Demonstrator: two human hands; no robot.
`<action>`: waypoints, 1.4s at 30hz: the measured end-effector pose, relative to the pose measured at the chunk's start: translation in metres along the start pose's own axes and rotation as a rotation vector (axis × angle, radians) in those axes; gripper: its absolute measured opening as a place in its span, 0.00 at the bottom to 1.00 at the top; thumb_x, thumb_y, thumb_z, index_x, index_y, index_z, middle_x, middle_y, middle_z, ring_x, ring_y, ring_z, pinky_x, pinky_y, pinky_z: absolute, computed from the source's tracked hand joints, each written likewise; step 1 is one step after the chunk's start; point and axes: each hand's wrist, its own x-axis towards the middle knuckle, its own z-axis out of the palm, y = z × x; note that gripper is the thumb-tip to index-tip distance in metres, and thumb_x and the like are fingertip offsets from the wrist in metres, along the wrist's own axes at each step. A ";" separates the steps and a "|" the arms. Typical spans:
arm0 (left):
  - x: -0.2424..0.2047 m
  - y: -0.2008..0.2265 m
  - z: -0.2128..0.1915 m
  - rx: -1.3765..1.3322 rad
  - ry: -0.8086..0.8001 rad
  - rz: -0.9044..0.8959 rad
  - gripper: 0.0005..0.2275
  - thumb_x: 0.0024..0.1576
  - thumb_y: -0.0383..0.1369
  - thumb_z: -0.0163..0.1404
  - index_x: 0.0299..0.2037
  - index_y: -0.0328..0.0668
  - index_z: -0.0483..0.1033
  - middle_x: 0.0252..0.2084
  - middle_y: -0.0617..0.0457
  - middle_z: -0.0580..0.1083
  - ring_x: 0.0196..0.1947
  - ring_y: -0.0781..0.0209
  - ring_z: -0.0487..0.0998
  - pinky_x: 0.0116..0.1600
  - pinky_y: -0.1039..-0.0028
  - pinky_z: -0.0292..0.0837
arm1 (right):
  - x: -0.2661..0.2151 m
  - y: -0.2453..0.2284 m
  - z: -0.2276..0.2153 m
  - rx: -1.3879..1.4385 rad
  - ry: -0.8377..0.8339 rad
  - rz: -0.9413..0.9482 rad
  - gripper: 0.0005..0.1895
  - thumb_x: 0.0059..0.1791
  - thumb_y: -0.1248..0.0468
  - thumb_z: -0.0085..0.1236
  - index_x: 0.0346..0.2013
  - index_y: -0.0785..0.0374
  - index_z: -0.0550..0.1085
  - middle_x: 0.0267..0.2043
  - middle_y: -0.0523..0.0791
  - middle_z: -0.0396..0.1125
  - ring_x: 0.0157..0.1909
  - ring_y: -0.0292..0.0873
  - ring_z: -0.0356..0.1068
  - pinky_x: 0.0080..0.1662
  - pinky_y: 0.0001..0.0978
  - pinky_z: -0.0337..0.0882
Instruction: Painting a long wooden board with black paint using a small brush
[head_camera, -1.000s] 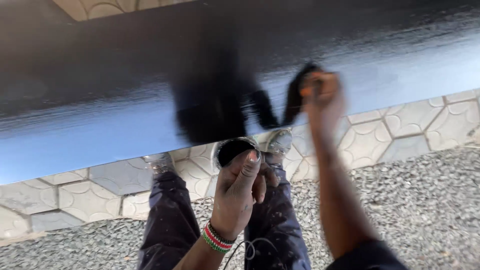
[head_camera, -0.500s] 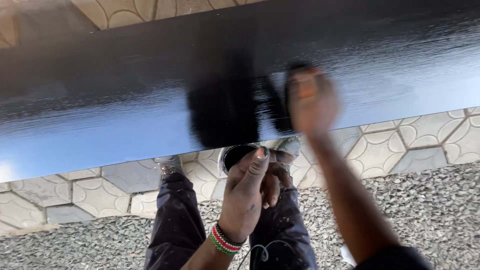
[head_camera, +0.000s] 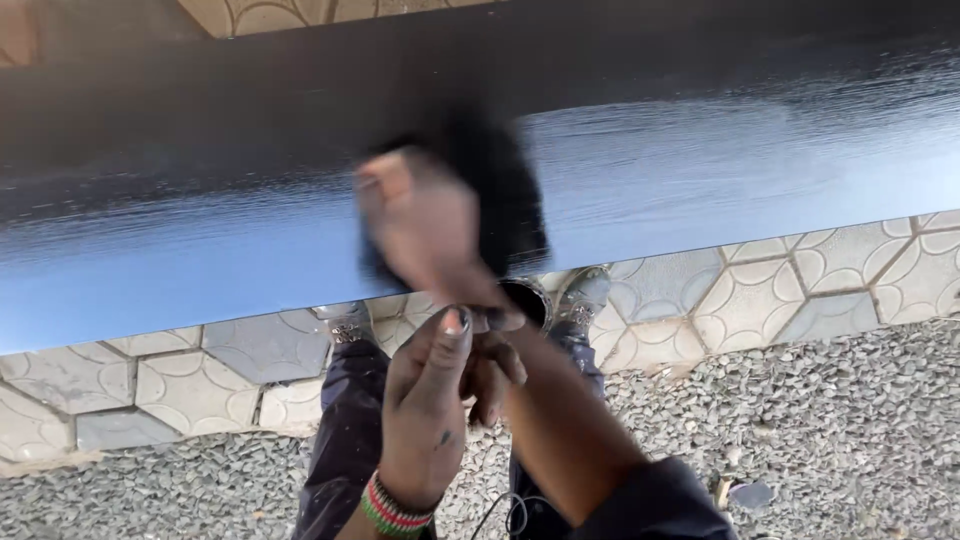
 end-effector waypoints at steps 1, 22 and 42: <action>-0.006 0.011 -0.008 -0.001 -0.009 -0.003 0.23 0.78 0.47 0.46 0.50 0.31 0.83 0.43 0.29 0.88 0.15 0.63 0.70 0.20 0.74 0.50 | -0.014 -0.023 0.018 -0.006 0.006 0.003 0.20 0.62 0.45 0.49 0.51 0.45 0.87 0.51 0.40 0.85 0.53 0.49 0.84 0.52 0.48 0.78; 0.006 -0.223 -0.257 0.468 0.082 -0.475 0.24 0.77 0.49 0.53 0.50 0.32 0.90 0.31 0.39 0.83 0.22 0.60 0.77 0.29 0.72 0.65 | -0.265 0.307 0.156 0.106 0.012 0.896 0.20 0.53 0.61 0.68 0.61 0.53 0.88 0.52 0.54 0.84 0.62 0.68 0.82 0.61 0.64 0.80; 0.043 -0.266 -0.260 0.288 0.247 -0.400 0.27 0.78 0.52 0.49 0.52 0.30 0.88 0.32 0.38 0.83 0.23 0.62 0.77 0.28 0.74 0.70 | -0.262 0.422 0.218 -0.024 -0.087 1.085 0.20 0.61 0.52 0.58 0.29 0.56 0.82 0.19 0.44 0.73 0.19 0.40 0.73 0.24 0.36 0.69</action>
